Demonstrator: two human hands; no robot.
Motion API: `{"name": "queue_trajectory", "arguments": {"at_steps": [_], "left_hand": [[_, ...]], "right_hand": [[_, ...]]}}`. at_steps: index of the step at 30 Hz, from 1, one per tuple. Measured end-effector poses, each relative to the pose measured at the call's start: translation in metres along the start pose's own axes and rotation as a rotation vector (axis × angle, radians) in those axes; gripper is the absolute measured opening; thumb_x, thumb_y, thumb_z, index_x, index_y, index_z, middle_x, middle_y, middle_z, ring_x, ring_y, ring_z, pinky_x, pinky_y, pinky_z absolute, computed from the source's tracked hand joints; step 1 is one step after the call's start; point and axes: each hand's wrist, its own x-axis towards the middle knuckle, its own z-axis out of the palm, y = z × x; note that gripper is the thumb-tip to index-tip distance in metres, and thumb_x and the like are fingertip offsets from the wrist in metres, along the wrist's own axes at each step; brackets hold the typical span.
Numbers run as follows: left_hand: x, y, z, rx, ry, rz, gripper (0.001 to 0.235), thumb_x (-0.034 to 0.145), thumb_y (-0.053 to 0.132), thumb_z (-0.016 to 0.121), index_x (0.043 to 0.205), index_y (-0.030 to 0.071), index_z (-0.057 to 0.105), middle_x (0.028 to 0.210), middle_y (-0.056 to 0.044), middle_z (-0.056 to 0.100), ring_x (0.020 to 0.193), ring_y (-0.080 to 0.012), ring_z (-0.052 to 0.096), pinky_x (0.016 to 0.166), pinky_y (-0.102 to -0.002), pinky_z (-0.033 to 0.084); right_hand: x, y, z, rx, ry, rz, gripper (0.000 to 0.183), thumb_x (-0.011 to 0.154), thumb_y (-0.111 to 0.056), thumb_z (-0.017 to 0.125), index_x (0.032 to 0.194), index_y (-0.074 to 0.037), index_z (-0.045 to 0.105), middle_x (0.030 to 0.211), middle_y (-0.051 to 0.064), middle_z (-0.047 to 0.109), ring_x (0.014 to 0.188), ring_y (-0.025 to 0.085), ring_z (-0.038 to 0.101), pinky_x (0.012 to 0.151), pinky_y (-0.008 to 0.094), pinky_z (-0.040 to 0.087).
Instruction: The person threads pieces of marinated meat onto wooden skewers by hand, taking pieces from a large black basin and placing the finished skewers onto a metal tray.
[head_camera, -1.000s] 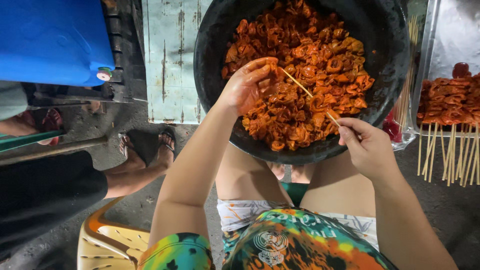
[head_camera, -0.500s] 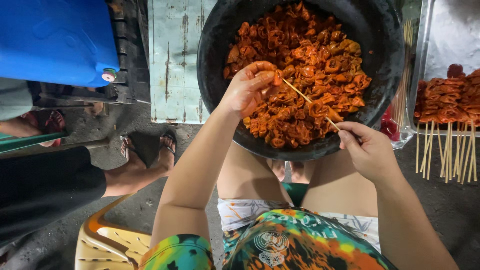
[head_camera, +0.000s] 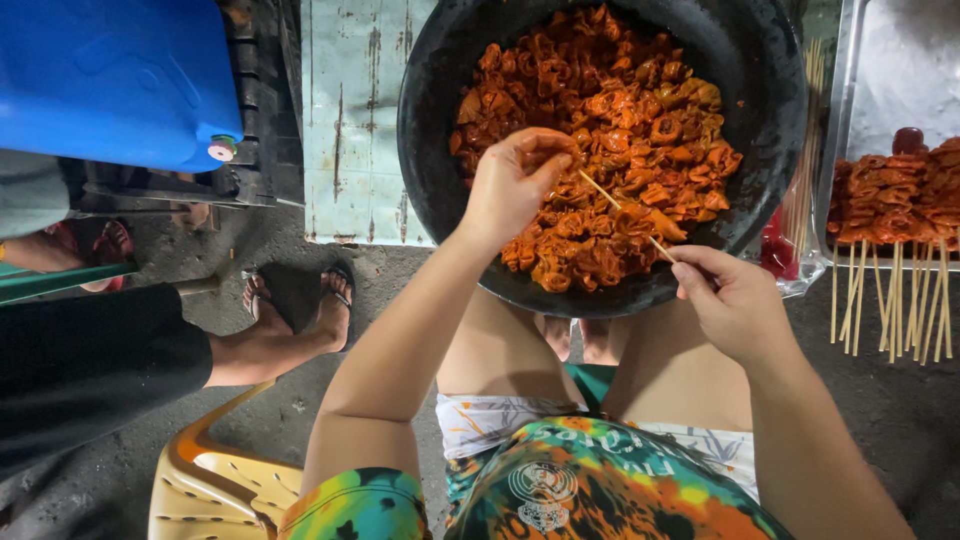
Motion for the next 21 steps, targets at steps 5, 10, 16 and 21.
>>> {"name": "queue_trajectory", "arguments": {"at_steps": [5, 10, 16, 21], "left_hand": [[-0.005, 0.0, 0.006, -0.124, 0.025, -0.02, 0.019, 0.101, 0.0, 0.062, 0.119, -0.006, 0.066, 0.107, -0.01, 0.073, 0.097, -0.0123, 0.07, 0.089, -0.026, 0.06], [0.001, -0.008, -0.002, -0.365, 0.044, -0.082, 0.016, 0.101, 0.003, 0.064, 0.115, -0.003, 0.061, 0.104, -0.01, 0.074, 0.091, -0.0126, 0.071, 0.086, -0.028, 0.06], [0.004, -0.025, -0.007, -0.304, 0.005, -0.149, 0.019, 0.106, 0.01, 0.066, 0.118, -0.005, 0.068, 0.096, -0.01, 0.073, 0.08, -0.0118, 0.064, 0.072, -0.026, 0.051], [0.007, -0.038, 0.004, -0.449, -0.015, -0.129, 0.021, 0.104, 0.008, 0.065, 0.121, -0.004, 0.063, 0.102, -0.008, 0.073, 0.091, -0.013, 0.07, 0.085, -0.028, 0.06]], "right_hand": [[-0.004, -0.015, 0.005, -0.008, 0.038, -0.043, 0.025, 0.1, -0.016, 0.067, 0.122, -0.007, 0.073, 0.077, 0.0, 0.067, 0.07, 0.006, 0.058, 0.063, 0.023, 0.047], [-0.006, -0.02, 0.004, -0.039, 0.045, -0.033, 0.024, 0.1, -0.016, 0.067, 0.121, -0.007, 0.074, 0.076, 0.001, 0.068, 0.069, 0.006, 0.059, 0.063, 0.024, 0.047], [-0.006, -0.011, 0.007, 0.006, 0.035, -0.005, 0.023, 0.099, -0.014, 0.068, 0.121, -0.008, 0.074, 0.077, 0.0, 0.067, 0.069, 0.006, 0.058, 0.061, 0.023, 0.046], [-0.001, 0.002, 0.018, 0.124, 0.041, -0.016, 0.023, 0.099, -0.012, 0.068, 0.12, -0.005, 0.074, 0.078, -0.001, 0.066, 0.071, 0.005, 0.058, 0.063, 0.021, 0.047]]}}
